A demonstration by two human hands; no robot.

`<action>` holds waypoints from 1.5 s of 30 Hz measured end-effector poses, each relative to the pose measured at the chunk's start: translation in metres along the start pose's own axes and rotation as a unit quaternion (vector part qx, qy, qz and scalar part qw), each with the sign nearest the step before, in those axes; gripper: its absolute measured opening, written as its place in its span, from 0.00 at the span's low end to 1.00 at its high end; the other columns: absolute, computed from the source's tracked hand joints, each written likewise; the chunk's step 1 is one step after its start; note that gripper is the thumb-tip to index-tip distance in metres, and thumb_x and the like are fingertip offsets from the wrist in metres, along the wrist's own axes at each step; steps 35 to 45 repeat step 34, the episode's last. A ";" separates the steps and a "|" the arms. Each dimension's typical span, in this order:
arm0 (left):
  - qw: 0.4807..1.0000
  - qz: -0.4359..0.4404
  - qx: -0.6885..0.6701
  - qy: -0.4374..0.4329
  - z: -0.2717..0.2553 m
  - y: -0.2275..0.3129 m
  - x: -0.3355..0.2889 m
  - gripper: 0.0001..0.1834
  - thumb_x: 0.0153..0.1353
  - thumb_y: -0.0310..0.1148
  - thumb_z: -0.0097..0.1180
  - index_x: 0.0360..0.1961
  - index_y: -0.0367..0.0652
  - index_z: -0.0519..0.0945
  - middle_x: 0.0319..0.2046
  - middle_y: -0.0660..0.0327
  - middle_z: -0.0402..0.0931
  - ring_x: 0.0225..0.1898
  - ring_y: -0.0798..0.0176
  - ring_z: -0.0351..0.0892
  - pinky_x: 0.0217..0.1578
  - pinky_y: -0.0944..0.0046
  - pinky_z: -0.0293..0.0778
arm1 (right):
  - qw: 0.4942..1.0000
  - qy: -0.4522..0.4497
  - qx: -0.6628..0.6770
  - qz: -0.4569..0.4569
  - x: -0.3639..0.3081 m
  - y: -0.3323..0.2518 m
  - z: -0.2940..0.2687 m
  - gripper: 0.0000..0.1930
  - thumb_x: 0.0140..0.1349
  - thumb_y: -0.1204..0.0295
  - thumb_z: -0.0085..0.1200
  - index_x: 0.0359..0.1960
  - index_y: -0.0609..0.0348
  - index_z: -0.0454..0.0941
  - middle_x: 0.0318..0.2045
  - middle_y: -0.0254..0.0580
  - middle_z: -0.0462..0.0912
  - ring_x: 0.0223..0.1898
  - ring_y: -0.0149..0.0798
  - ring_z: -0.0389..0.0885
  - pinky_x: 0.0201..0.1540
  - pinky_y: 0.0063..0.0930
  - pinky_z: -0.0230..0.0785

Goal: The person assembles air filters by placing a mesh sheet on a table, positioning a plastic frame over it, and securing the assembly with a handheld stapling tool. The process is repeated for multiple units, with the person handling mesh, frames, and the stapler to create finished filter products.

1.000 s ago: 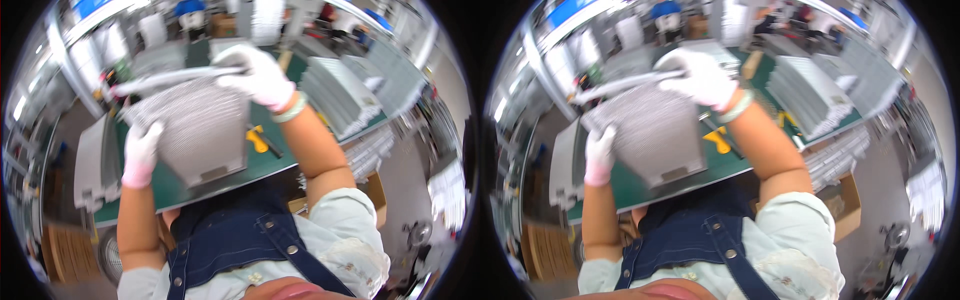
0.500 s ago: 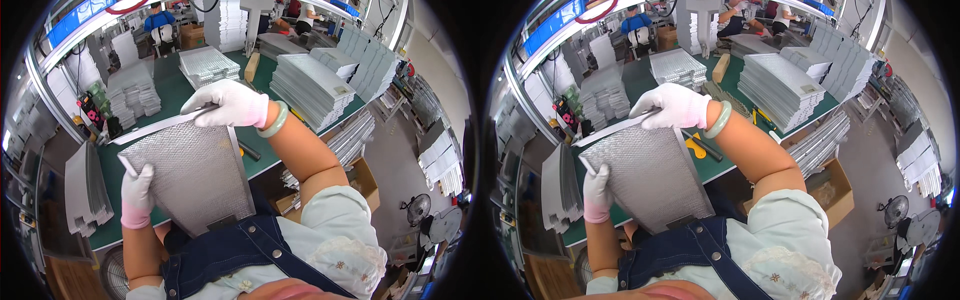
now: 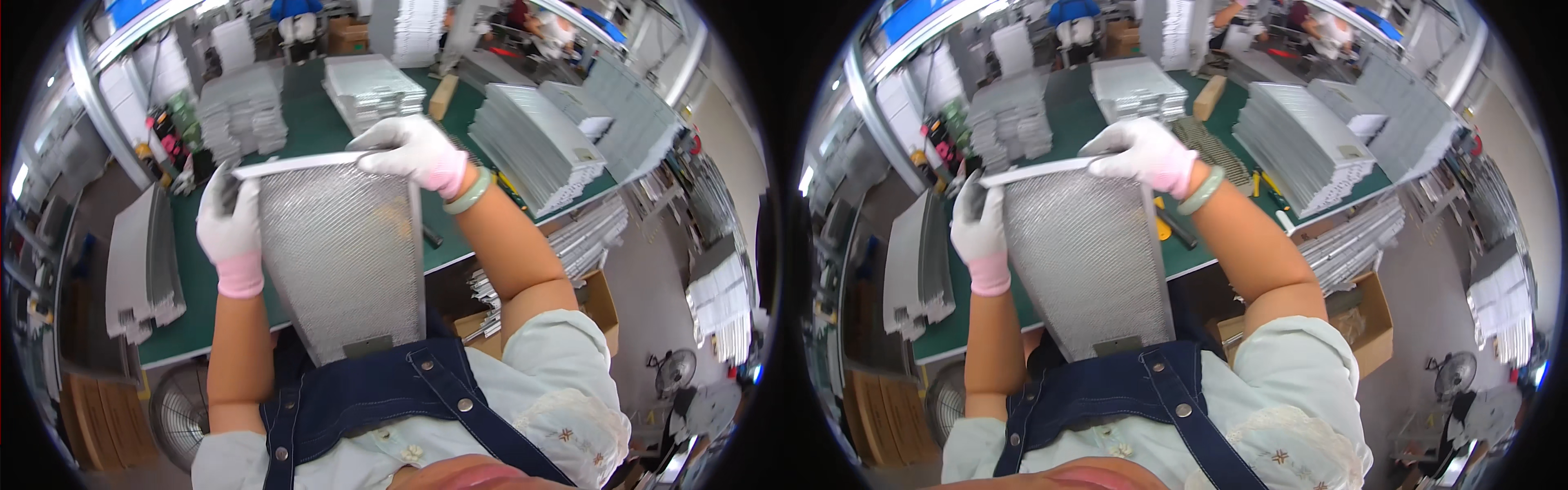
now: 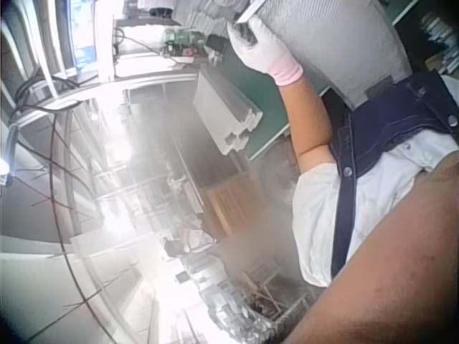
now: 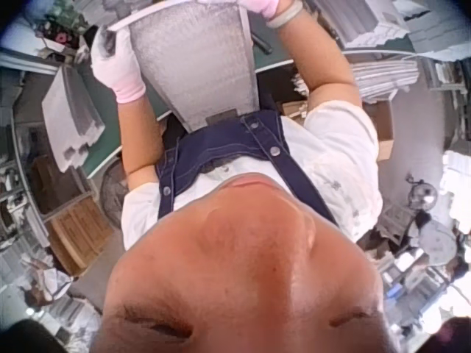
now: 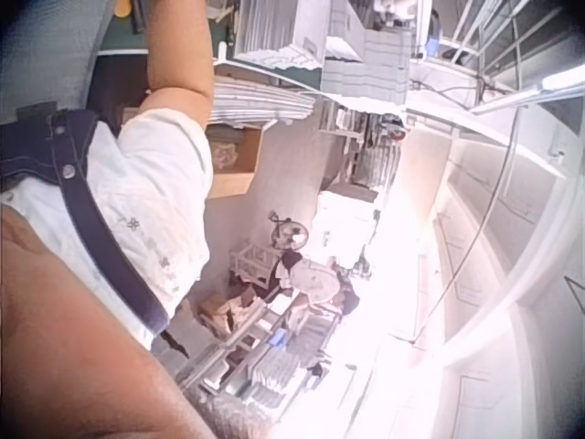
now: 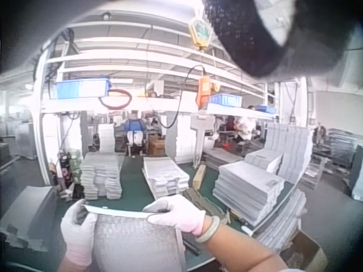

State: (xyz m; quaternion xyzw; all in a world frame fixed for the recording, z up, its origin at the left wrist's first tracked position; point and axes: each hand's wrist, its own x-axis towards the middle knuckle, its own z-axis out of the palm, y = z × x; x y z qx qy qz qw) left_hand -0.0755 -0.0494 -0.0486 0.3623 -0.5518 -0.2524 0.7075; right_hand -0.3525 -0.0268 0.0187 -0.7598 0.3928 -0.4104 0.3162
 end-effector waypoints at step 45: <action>0.968 -0.129 -0.144 -0.157 -0.016 0.023 -0.006 0.34 0.57 0.21 0.63 0.65 0.36 0.65 0.53 0.58 0.74 0.49 0.70 0.75 0.52 0.70 0.73 | 0.980 -0.096 -0.159 0.065 0.014 -0.034 -0.001 0.12 0.61 0.71 0.61 0.46 0.59 0.83 0.40 0.38 0.85 0.40 0.29 0.81 0.47 0.23 0.72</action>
